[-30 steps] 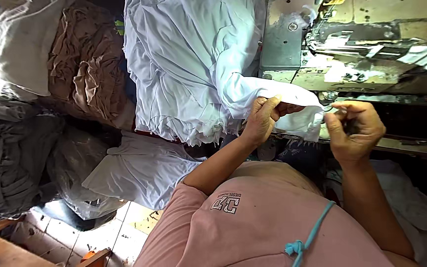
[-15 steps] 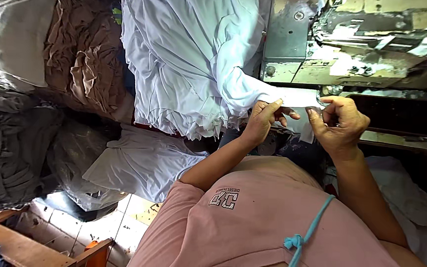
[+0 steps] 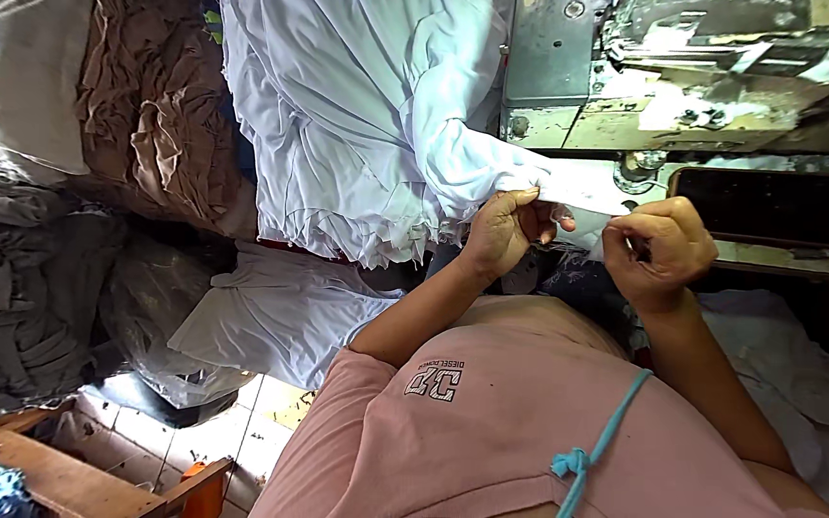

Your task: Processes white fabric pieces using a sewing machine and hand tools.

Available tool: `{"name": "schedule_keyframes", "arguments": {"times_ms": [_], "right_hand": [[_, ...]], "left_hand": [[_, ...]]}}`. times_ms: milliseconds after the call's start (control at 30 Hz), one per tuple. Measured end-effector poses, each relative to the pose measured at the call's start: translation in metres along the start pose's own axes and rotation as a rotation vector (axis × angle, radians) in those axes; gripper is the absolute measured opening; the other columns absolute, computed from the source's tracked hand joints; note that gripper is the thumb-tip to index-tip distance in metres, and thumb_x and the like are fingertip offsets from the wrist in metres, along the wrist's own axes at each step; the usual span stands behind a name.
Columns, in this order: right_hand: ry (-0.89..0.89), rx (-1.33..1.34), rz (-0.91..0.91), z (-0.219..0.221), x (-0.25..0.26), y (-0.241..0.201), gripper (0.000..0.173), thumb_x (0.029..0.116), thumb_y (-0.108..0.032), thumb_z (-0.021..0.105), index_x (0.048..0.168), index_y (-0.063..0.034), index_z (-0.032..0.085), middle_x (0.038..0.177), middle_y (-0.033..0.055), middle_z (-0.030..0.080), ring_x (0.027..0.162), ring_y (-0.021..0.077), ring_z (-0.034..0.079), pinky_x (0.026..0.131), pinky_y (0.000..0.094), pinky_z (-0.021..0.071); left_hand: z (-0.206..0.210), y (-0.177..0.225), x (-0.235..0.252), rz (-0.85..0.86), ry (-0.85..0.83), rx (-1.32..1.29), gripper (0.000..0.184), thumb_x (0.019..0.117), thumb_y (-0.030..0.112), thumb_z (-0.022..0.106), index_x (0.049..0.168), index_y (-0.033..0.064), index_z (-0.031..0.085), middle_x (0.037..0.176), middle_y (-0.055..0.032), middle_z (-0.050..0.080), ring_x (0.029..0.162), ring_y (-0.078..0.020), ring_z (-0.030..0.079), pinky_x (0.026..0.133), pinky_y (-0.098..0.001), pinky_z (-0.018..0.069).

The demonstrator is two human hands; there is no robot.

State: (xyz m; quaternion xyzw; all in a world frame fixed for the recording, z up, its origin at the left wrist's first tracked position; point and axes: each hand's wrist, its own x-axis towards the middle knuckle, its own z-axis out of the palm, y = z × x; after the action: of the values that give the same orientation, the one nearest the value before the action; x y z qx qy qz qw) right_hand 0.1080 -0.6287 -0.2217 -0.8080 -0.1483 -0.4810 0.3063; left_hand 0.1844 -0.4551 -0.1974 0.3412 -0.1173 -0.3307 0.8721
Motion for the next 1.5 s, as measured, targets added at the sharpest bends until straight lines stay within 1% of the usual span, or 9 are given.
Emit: {"name": "schedule_keyframes", "arguments": {"times_ms": [200,467,600,767,967,1267,1333,1433,1500], "right_hand": [[-0.065,0.175,0.102,0.0,0.006,-0.004,0.024,0.0923,-0.014,0.073,0.103,0.003,0.06,0.105,0.0132,0.06,0.084,0.0074,0.056,0.071,0.0158,0.0449],[0.073,0.079,0.0,-0.004,0.008,0.003,0.007,0.0945,-0.002,0.068,0.093,0.002,0.062,0.098,0.0114,0.064,0.095,0.0109,0.064,0.084,0.0207,0.054],[0.1,0.084,-0.019,-0.002,0.009,0.009,0.008,0.0955,-0.003,0.068,0.094,0.0013,0.062,0.099,0.0103,0.064,0.097,0.0105,0.064,0.086,0.0204,0.0536],[0.118,0.065,0.003,-0.002,0.004,0.014,0.008,0.0964,-0.005,0.066,0.092,-0.0001,0.06,0.099,0.0104,0.065,0.098,0.0116,0.065,0.086,0.0229,0.0541],[0.103,0.17,0.166,0.004,0.002,0.013,0.013,0.098,-0.008,0.065,0.093,-0.0035,0.054,0.098,0.0057,0.064,0.094,0.0036,0.062,0.079,0.0161,0.0502],[0.156,0.367,0.436,0.014,-0.002,0.019,0.017,0.0924,-0.003,0.068,0.104,-0.0095,0.057,0.094,-0.0123,0.065,0.082,-0.0086,0.058,0.073,0.0111,0.0486],[0.147,0.416,0.479,0.015,-0.006,0.022,0.018,0.0927,-0.001,0.067,0.106,-0.0081,0.058,0.095,-0.0119,0.065,0.084,-0.0069,0.059,0.076,0.0132,0.0499],[0.125,0.518,0.542,0.018,-0.008,0.022,0.017,0.0953,0.001,0.063,0.108,-0.0092,0.061,0.094,-0.0135,0.068,0.084,-0.006,0.062,0.077,0.0146,0.0534],[0.116,0.549,0.555,0.02,-0.008,0.021,0.014,0.0972,0.001,0.06,0.108,-0.0081,0.062,0.093,-0.0131,0.067,0.084,-0.0057,0.062,0.078,0.0146,0.0534]], "left_hand": [[-0.003,-0.004,0.0,0.016,0.009,0.005,0.043,0.1048,0.015,0.024,0.091,0.0085,0.064,0.076,-0.0054,0.071,0.065,-0.011,0.065,0.058,-0.0239,0.051],[-0.002,0.001,-0.004,-0.062,-0.016,0.16,0.043,0.1067,0.015,0.023,0.09,0.009,0.062,0.07,-0.0018,0.069,0.052,-0.003,0.057,0.049,-0.0173,0.0442],[0.003,0.009,-0.013,-0.228,-0.304,0.456,0.023,0.1038,0.01,0.045,0.107,0.0007,0.065,0.065,0.0095,0.056,0.047,0.0065,0.037,0.044,-0.0116,0.0291],[0.004,0.042,-0.032,-0.034,-0.684,0.633,0.026,0.1039,0.005,0.045,0.086,-0.0034,0.061,0.064,0.0062,0.047,0.055,0.0069,0.038,0.05,-0.0114,0.0282],[0.0,0.076,-0.047,0.24,-0.518,0.512,0.023,0.1084,0.029,0.051,0.097,0.0145,0.065,0.07,0.0124,0.056,0.057,0.0098,0.042,0.05,-0.009,0.0315],[-0.01,0.087,-0.065,0.425,-0.425,0.423,0.021,0.1063,0.031,0.055,0.101,0.0174,0.07,0.072,0.0102,0.063,0.062,0.0032,0.055,0.057,-0.0139,0.0454],[-0.014,0.088,-0.066,0.607,-0.231,0.536,0.02,0.1051,0.034,0.056,0.098,0.0231,0.071,0.078,0.0132,0.065,0.073,0.0023,0.059,0.07,-0.0185,0.0495],[-0.02,0.097,-0.059,0.815,-0.035,0.622,0.019,0.103,0.036,0.059,0.097,0.0292,0.076,0.134,0.0025,0.065,0.128,-0.0184,0.059,0.105,-0.0399,0.0508],[-0.018,0.105,-0.058,0.85,-0.039,0.521,0.019,0.1022,0.031,0.059,0.095,0.0262,0.075,0.148,-0.0048,0.057,0.139,-0.026,0.051,0.111,-0.0467,0.0456]]}}
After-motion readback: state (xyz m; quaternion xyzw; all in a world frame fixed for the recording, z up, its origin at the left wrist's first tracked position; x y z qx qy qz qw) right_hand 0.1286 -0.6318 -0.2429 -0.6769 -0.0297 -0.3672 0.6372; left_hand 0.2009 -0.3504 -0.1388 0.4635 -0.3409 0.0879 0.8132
